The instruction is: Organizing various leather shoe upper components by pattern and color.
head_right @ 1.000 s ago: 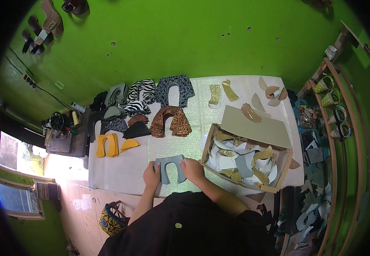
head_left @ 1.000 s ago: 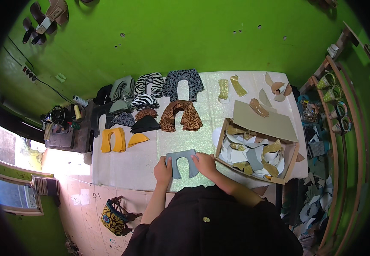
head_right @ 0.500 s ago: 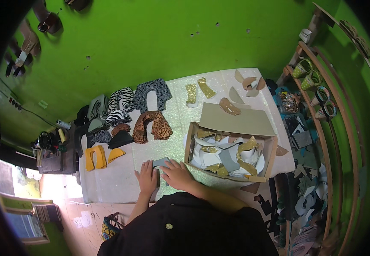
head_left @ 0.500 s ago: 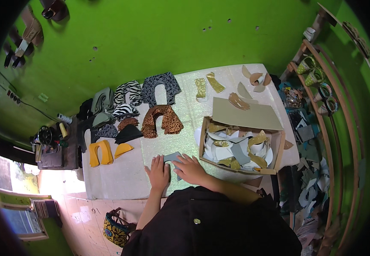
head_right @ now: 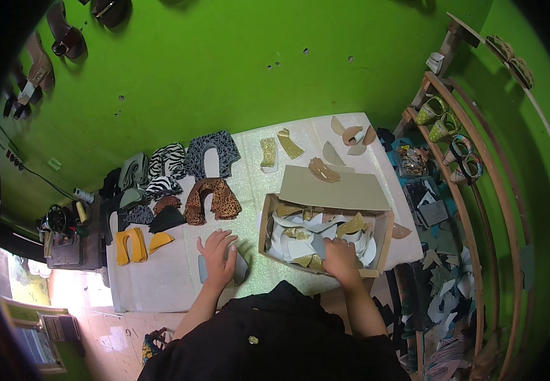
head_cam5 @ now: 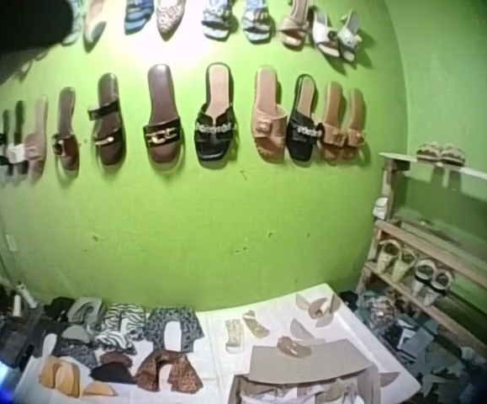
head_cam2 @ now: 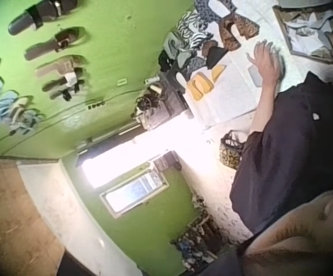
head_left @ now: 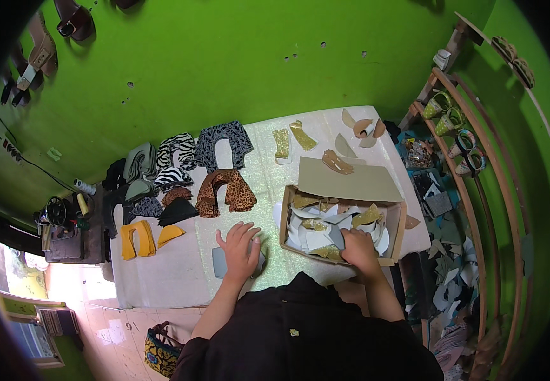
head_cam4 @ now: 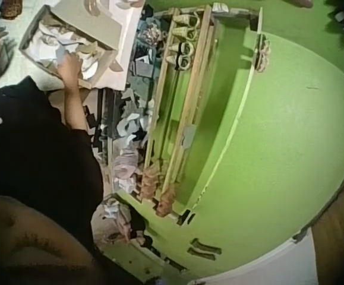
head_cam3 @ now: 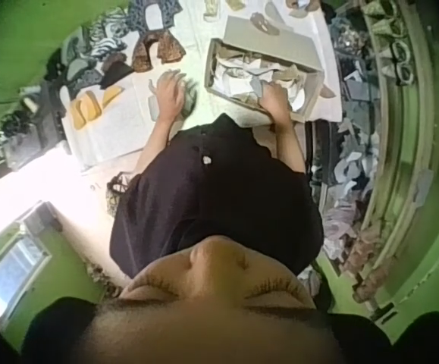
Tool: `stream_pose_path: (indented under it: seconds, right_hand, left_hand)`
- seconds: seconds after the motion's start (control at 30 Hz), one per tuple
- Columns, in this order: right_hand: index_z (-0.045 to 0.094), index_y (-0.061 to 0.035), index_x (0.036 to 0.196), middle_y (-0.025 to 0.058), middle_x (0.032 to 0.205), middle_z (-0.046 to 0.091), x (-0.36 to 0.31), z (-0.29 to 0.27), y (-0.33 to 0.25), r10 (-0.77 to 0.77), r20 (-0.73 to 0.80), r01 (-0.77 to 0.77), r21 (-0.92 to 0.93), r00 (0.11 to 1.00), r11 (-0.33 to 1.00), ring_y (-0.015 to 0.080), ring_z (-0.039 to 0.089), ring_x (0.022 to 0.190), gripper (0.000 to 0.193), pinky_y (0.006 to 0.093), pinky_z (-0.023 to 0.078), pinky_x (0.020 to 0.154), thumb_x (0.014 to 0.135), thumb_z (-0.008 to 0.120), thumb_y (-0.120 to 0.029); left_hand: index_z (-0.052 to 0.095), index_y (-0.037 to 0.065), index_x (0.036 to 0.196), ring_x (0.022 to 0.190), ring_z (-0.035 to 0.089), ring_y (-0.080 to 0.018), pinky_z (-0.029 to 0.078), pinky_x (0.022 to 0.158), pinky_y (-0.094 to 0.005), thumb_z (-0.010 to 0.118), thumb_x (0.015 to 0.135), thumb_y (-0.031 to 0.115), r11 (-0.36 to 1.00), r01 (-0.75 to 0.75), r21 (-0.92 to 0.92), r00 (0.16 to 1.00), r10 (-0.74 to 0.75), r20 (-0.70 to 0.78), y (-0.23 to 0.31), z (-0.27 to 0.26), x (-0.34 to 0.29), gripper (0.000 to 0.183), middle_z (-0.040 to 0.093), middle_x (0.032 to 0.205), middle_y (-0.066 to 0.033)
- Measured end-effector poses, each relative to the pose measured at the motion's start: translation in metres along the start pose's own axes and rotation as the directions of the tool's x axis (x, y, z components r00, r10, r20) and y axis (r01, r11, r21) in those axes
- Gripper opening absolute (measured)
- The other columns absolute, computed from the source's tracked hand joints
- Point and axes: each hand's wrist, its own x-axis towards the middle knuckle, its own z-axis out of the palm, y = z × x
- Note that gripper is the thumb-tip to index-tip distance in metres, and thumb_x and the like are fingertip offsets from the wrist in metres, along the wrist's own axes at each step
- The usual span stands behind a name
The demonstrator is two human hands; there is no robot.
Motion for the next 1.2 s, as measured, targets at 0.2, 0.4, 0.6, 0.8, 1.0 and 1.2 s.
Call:
stream_pose_path:
  seconds: [0.2,0.4,0.6,0.8,1.0,1.2]
  right_hand:
    - [0.060,-0.0015,0.099,0.0158,0.081,0.063,0.002,-0.019,0.010,0.088,-0.049,-0.059,0.426,0.995,0.903,0.0287,0.061,0.076,0.028,0.0379,0.045,0.076,0.075,0.059,-0.016]
    - [0.058,0.0051,0.102,0.0077,0.093,0.064,0.001,-0.047,0.003,0.100,-0.017,-0.006,0.974,0.995,0.225,0.0142,0.060,0.085,0.021,0.0278,0.045,0.079,0.087,0.044,-0.003]
    - [0.059,0.0035,0.105,0.0069,0.098,0.060,-0.001,-0.080,-0.028,0.141,-0.184,0.173,0.981,0.973,0.086,0.0136,0.056,0.092,0.020,0.0260,0.041,0.086,0.089,0.051,-0.004]
    - [0.062,0.0025,0.101,0.0088,0.107,0.053,-0.004,-0.131,-0.051,-0.060,-0.474,0.473,0.845,0.879,0.248,0.0144,0.051,0.100,0.017,0.0244,0.039,0.087,0.085,0.056,-0.002]
    - [0.046,0.0013,0.121,0.0119,0.103,0.059,-0.009,-0.134,-0.081,-0.040,-0.376,0.373,0.926,0.926,-0.053,0.0142,0.057,0.094,0.036,0.0259,0.045,0.083,0.086,0.056,0.001]
    - [0.036,-0.0008,0.130,0.0129,0.098,0.061,-0.005,-0.128,-0.081,0.171,-0.397,0.421,0.897,0.902,-0.136,0.0142,0.059,0.091,0.050,0.0245,0.048,0.077,0.084,0.055,0.005]
  left_hand:
    - [0.063,0.011,0.097,0.107,0.051,-0.0242,0.020,0.100,-0.0447,0.058,0.079,0.013,0.997,-0.006,-0.072,1.000,0.006,-0.008,0.006,-0.006,-0.003,0.019,0.059,0.104,-0.0051]
    - [0.062,0.006,0.095,0.096,0.053,-0.0268,0.035,0.087,-0.0386,0.059,0.078,0.008,0.983,-0.078,-0.166,0.996,0.070,-0.057,0.011,-0.008,0.005,0.017,0.059,0.096,-0.0092]
    - [0.062,0.006,0.095,0.089,0.055,-0.0263,0.040,0.079,-0.0366,0.063,0.076,0.009,0.918,-0.244,-0.312,0.968,0.252,-0.015,0.046,-0.012,0.037,0.019,0.060,0.093,-0.0090]
    - [0.059,0.006,0.104,0.095,0.054,-0.0274,0.041,0.082,-0.0373,0.069,0.073,0.016,0.854,-0.314,-0.416,0.927,0.370,0.061,0.075,-0.014,0.063,0.033,0.058,0.103,-0.0105]
    - [0.060,0.007,0.107,0.100,0.055,-0.0271,0.040,0.088,-0.0392,0.073,0.069,0.013,0.826,-0.406,-0.390,0.836,0.508,0.206,0.077,-0.017,0.072,0.040,0.060,0.105,-0.0110]
    - [0.063,0.001,0.094,0.073,0.058,-0.0111,0.045,0.065,-0.0248,0.063,0.083,0.007,0.713,0.177,-0.679,0.952,0.052,0.302,0.071,-0.030,0.046,0.013,0.062,0.079,-0.0049]
